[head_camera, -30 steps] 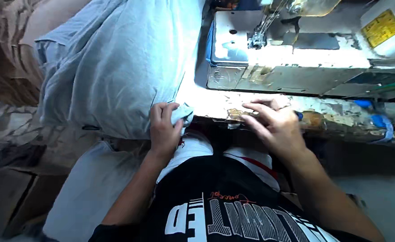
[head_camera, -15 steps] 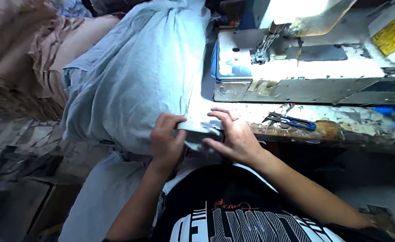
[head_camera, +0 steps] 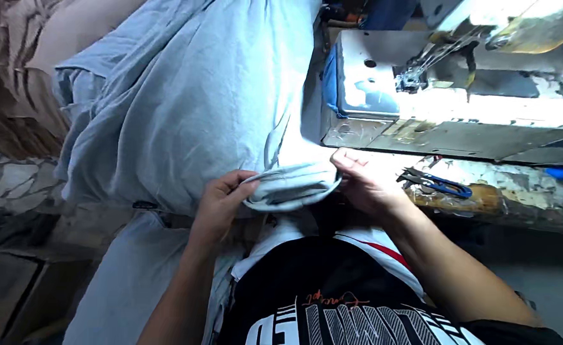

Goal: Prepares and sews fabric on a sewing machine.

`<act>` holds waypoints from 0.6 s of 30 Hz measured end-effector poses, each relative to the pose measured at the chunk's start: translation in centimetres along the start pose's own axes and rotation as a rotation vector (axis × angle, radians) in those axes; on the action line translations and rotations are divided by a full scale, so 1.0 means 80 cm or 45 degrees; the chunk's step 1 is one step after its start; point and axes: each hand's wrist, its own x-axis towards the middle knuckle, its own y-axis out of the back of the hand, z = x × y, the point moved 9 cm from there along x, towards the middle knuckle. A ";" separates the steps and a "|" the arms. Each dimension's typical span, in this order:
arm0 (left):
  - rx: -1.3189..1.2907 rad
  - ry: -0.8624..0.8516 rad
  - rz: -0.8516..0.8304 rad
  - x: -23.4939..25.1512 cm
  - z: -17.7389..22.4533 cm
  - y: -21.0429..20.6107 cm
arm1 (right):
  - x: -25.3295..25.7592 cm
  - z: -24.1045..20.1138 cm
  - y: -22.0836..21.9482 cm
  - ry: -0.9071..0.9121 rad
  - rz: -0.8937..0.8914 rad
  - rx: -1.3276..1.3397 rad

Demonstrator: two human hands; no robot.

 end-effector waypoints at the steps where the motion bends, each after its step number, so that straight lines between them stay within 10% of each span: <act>1: -0.103 0.060 0.006 0.001 -0.004 0.004 | 0.002 0.005 0.005 -0.063 0.043 0.121; 14: -0.099 -0.085 -0.134 -0.007 -0.008 0.035 | -0.001 -0.009 0.017 0.136 0.174 -0.262; 18: 0.054 -0.224 0.579 -0.063 -0.022 0.188 | -0.009 -0.009 0.042 0.136 0.275 -0.378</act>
